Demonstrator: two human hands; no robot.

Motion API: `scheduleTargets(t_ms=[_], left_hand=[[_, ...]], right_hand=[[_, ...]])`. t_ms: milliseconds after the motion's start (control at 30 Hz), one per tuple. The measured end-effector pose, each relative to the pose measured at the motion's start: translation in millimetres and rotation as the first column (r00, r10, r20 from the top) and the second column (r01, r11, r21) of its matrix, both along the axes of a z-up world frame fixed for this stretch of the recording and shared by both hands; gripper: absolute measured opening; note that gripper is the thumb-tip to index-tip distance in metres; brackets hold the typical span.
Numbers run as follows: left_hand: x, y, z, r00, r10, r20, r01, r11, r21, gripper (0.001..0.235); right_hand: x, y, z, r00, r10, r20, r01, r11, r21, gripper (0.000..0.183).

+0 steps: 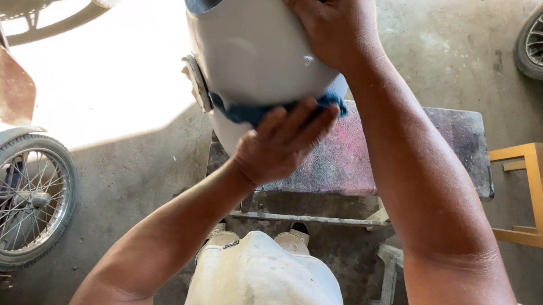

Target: The person is sanding a motorcycle fuel tank using a sanding block and a wet cloth.

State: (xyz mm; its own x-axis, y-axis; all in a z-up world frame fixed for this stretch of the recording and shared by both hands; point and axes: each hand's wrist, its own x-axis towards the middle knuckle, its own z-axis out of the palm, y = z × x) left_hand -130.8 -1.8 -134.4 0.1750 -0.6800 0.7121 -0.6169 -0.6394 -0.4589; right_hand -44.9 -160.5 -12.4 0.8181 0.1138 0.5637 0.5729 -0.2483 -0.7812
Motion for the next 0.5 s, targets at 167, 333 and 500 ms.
scheduleTargets(t_ms=[167, 333, 500], left_hand=[[-17, -3, -100, 0.941, 0.041, 0.335, -0.257, 0.733, 0.630, 0.057], [-12, -4, -137, 0.936, 0.191, -0.296, 0.097, 0.669, 0.737, 0.064], [13, -48, -30, 0.740, 0.077, 0.668, -0.552, 0.636, 0.539, 0.070]], right_hand=[[-7, -13, -5, 1.000, -0.022, 0.002, 0.022, 1.000, 0.018, 0.021], [-12, -26, -10, 0.999, -0.045, 0.011, 0.044, 0.998, 0.039, 0.020], [-16, -42, -26, 0.997, -0.077, 0.000, 0.077, 0.995, 0.062, 0.020]])
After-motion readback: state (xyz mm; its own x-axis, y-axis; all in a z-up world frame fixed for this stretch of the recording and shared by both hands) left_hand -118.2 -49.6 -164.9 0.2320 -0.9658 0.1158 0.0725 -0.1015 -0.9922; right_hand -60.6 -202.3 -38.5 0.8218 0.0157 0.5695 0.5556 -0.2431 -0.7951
